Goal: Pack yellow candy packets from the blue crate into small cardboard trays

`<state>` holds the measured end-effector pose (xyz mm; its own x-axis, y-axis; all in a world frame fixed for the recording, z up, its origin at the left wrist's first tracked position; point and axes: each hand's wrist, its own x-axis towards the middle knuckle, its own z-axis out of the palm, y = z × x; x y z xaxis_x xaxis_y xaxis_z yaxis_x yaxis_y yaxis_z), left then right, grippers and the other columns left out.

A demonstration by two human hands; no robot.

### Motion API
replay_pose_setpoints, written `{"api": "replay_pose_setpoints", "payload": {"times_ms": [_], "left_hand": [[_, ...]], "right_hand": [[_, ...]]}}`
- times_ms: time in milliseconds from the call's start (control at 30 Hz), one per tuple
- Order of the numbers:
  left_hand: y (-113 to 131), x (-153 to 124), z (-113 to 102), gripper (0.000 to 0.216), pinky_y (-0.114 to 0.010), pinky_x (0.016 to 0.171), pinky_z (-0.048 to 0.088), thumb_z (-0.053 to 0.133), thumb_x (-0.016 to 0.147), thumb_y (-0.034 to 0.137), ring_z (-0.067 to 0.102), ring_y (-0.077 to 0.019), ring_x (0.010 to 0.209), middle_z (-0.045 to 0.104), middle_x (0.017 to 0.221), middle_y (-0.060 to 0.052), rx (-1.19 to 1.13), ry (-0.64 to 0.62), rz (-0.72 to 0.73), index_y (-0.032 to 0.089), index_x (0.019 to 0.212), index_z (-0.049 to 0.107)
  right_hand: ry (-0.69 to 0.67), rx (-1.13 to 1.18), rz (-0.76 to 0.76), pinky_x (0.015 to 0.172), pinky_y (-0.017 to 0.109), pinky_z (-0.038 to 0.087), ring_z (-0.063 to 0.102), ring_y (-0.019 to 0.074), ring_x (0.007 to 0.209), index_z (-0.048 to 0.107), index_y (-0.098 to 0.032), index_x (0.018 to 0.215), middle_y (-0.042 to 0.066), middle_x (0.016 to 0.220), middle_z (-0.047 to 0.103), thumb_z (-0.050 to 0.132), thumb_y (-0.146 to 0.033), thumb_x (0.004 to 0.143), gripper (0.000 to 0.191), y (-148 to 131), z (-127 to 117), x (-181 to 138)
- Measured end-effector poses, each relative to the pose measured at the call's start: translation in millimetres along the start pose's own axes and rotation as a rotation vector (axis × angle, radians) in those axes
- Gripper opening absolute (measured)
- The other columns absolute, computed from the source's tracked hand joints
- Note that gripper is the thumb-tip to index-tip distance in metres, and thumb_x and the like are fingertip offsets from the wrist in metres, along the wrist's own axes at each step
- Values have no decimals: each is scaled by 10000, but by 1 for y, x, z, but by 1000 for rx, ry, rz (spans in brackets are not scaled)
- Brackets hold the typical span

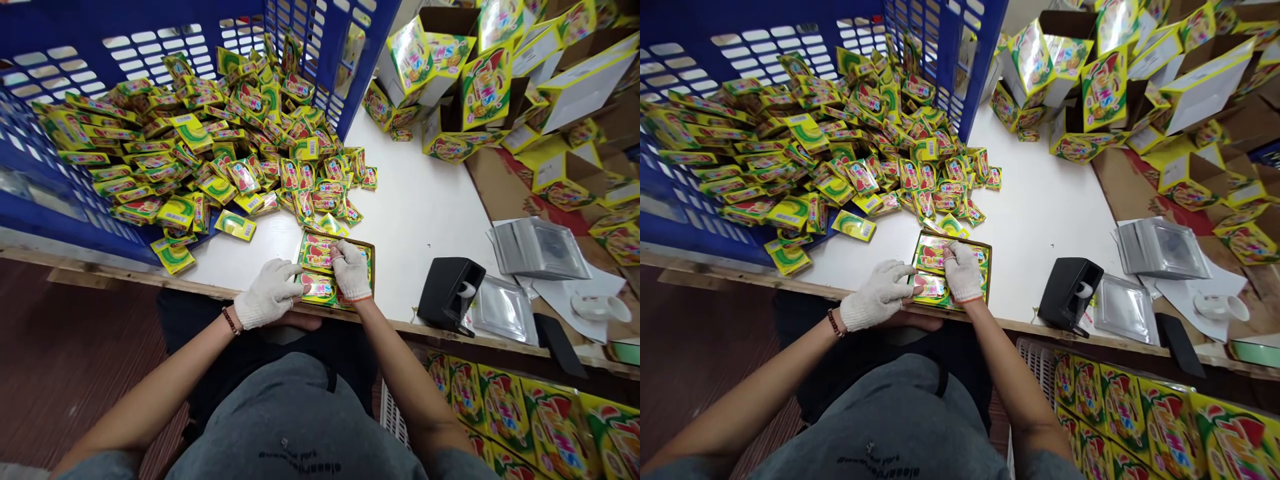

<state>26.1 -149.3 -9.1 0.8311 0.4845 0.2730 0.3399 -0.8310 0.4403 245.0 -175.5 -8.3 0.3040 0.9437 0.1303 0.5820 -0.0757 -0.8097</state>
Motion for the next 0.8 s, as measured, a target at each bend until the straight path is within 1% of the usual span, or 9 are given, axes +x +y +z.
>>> {"api": "replay_pose_setpoints", "payload": {"times_ms": [167, 300, 367, 433, 533, 600, 667, 733, 800], "left_hand": [[2, -3, -4, 269, -456, 913, 449, 530, 874, 184, 549, -243, 1023, 634, 1195, -103, 111, 54, 63, 268, 1044, 721], [11, 1, -9, 165, -504, 990, 428, 591, 855, 259, 511, -289, 1150, 580, 1294, -125, 103, 96, 26, 236, 952, 721], [15, 9, -10, 227, -507, 1015, 421, 585, 872, 325, 494, -304, 1198, 547, 1338, -150, 69, 108, -41, 211, 1023, 711], [18, 19, -10, 392, -526, 1052, 393, 581, 878, 398, 470, -327, 1254, 519, 1377, -179, 66, 58, -71, 180, 1195, 656], [21, 33, -6, 708, -607, 1107, 291, 655, 806, 531, 375, -401, 1362, 465, 1445, -229, 128, -114, -83, 140, 1382, 526], [20, 36, -3, 793, -632, 1123, 236, 685, 779, 552, 320, -420, 1405, 412, 1498, -239, 161, -198, -93, 150, 1431, 477], [16, 35, 1, 798, -620, 1139, 213, 674, 794, 545, 291, -410, 1430, 359, 1541, -235, 162, -217, -92, 161, 1456, 447], [12, 32, 5, 829, -609, 1147, 208, 668, 795, 559, 278, -410, 1438, 329, 1558, -242, 147, -201, -84, 148, 1472, 424], [9, 28, 10, 849, -628, 1142, 203, 679, 776, 571, 273, -429, 1438, 324, 1559, -248, 138, -160, -84, 142, 1467, 435]], "right_hand": [[-57, -91, -94, 810, 344, 450, 592, 223, 868, 670, -195, 865, 65, 875, 663, 451, -319, 938, 262, 7, -1, 2], [-166, -225, -202, 843, 370, 458, 581, 234, 888, 704, -190, 866, 86, 913, 653, 505, -289, 919, 228, 9, -1, 6], [-237, -206, -249, 879, 383, 463, 586, 236, 921, 710, -188, 882, 93, 950, 658, 502, -263, 910, 223, 9, -3, 8], [-278, -116, -254, 921, 388, 467, 594, 235, 986, 696, -185, 942, 95, 1017, 665, 483, -234, 894, 223, 8, -9, 10], [-181, -9, -77, 876, 387, 498, 611, 230, 974, 635, -181, 1035, 90, 1039, 663, 471, -254, 881, 236, 5, -26, 3], [-130, 16, 128, 742, 360, 512, 617, 212, 825, 597, -194, 1024, 57, 911, 658, 469, -301, 889, 215, 3, -35, -11], [-190, 53, 271, 619, 319, 480, 575, 183, 670, 565, -210, 1006, 1, 752, 607, 489, -334, 879, 193, 2, -39, -28], [-261, 115, 296, 574, 291, 441, 525, 157, 596, 532, -214, 1031, -47, 664, 538, 543, -333, 835, 229, -1, -36, -43], [-252, 195, 278, 570, 273, 419, 491, 134, 568, 500, -209, 1067, -77, 633, 491, 587, -319, 789, 311, -4, -30, -53]]}}
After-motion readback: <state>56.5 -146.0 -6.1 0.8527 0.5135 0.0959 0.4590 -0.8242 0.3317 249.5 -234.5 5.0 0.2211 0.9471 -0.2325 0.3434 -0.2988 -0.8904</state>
